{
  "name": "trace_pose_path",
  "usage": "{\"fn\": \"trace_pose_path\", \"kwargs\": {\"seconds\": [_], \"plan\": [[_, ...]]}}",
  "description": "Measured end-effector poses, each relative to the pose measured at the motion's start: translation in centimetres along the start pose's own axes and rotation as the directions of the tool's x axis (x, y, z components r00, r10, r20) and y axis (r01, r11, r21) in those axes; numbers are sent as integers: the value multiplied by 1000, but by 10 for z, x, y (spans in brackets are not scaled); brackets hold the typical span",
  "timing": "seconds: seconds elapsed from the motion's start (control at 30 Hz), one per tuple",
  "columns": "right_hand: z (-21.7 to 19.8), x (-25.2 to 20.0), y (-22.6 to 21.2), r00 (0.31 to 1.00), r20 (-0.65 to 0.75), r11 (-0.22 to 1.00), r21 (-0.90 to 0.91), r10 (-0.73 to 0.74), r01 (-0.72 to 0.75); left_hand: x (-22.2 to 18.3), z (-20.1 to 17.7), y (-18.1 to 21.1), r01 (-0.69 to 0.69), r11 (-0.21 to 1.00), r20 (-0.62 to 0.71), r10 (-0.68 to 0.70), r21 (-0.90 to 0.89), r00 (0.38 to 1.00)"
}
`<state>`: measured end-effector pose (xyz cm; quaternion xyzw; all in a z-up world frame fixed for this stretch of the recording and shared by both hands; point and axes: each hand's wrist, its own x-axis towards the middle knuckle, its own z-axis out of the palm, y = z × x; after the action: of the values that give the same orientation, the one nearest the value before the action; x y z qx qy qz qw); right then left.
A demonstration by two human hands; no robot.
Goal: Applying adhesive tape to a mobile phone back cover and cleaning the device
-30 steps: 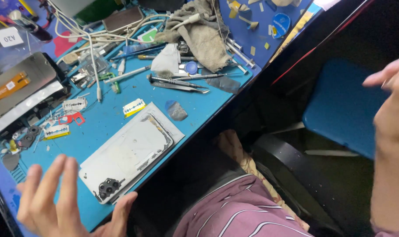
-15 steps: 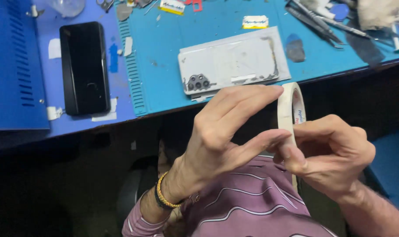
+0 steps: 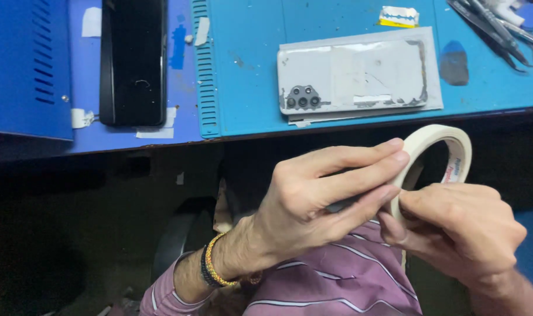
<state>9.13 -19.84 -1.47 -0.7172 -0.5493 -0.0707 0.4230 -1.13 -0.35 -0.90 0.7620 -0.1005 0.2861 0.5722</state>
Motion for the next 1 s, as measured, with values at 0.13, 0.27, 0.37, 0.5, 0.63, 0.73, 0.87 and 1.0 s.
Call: {"fn": "trace_pose_path", "kwargs": {"seconds": [0.13, 0.27, 0.37, 0.5, 0.63, 0.73, 0.87, 1.0], "plan": [[-3, 25, -9, 997, 57, 997, -49, -51, 54, 2, 0, 6, -52, 994, -103, 62, 93, 993], [-7, 41, -7, 971, 128, 977, -38, -204, 210, 2, -6, 8, -159, 932, -118, 207, 325, 971], [-5, 48, -6, 956, 127, 962, -29, -266, 271, 5, -18, 11, -236, 869, -39, 280, 434, 959], [1, 46, -6, 973, 89, 974, -48, -215, 219, 9, -31, 8, -340, 786, 85, 348, 516, 934], [4, 38, 4, 997, 59, 996, 86, -45, 39, 9, -30, 1, -290, 829, 61, 298, 479, 953], [0, 37, 7, 965, 100, 948, 189, 241, -256, 13, -27, 2, -57, 948, -126, 101, 314, 987], [-1, 40, 13, 940, 174, 854, 395, 294, -340, 13, -28, 0, 220, 974, -170, -208, 60, 963], [-2, 46, 12, 941, 238, 895, 320, 241, -310, 11, -30, 1, 173, 978, -132, -157, 118, 979]]}}
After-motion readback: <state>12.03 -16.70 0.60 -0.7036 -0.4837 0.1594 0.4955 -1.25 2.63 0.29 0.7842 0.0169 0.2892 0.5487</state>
